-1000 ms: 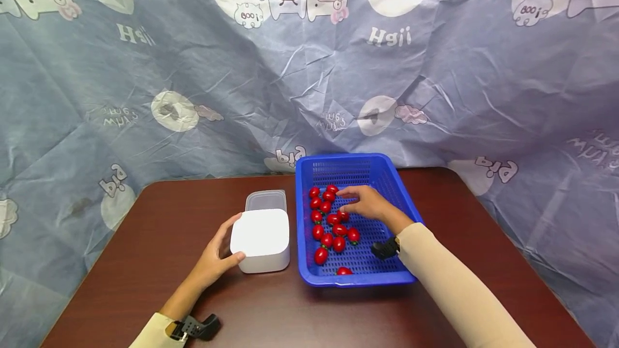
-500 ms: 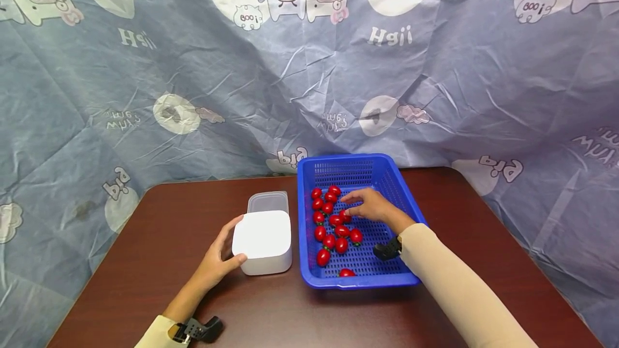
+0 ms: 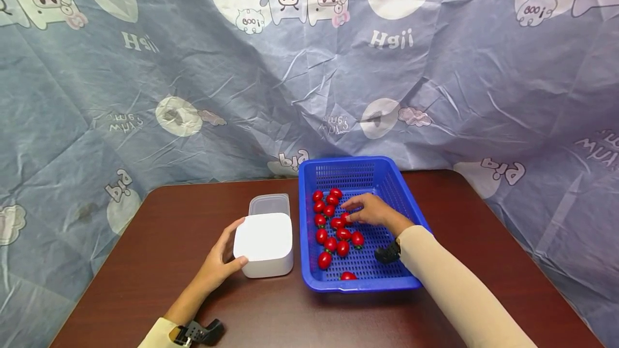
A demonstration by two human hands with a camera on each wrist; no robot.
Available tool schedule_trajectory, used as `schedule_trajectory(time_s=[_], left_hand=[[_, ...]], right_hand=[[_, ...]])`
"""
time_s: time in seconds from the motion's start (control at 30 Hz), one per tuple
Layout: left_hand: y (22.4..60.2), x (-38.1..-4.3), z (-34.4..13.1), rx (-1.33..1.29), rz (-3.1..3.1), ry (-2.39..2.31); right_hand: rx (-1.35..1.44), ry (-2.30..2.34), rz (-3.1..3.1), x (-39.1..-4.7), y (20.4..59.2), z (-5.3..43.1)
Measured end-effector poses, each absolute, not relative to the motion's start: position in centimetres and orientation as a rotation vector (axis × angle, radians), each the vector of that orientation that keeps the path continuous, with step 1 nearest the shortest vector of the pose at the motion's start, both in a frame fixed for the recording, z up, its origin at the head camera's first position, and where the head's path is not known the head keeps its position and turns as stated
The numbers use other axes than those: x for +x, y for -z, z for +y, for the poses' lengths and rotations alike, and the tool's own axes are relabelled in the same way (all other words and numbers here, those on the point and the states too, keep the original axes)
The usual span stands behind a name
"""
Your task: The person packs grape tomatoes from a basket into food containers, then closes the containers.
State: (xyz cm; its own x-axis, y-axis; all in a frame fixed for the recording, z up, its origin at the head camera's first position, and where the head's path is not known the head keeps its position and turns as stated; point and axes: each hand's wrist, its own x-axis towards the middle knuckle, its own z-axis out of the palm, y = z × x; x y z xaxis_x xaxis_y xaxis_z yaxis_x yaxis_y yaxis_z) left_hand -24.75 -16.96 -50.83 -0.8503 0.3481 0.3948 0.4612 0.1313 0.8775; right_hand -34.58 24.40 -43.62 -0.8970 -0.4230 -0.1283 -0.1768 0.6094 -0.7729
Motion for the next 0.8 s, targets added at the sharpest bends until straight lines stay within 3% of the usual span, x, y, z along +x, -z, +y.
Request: schedule_trajectory(time_s=[0.63, 0.8], left_hand=[[48.7, -23.5, -16.4, -0.855, -2.258, 1.869], [49.6, -24.1, -16.6, -0.839, -2.267, 1.858]], right_hand=[[-0.645, 0.936, 2.701, -34.5, 44.1, 24.5], [-0.668, 0.906, 2.721, -34.5, 44.1, 24.3]])
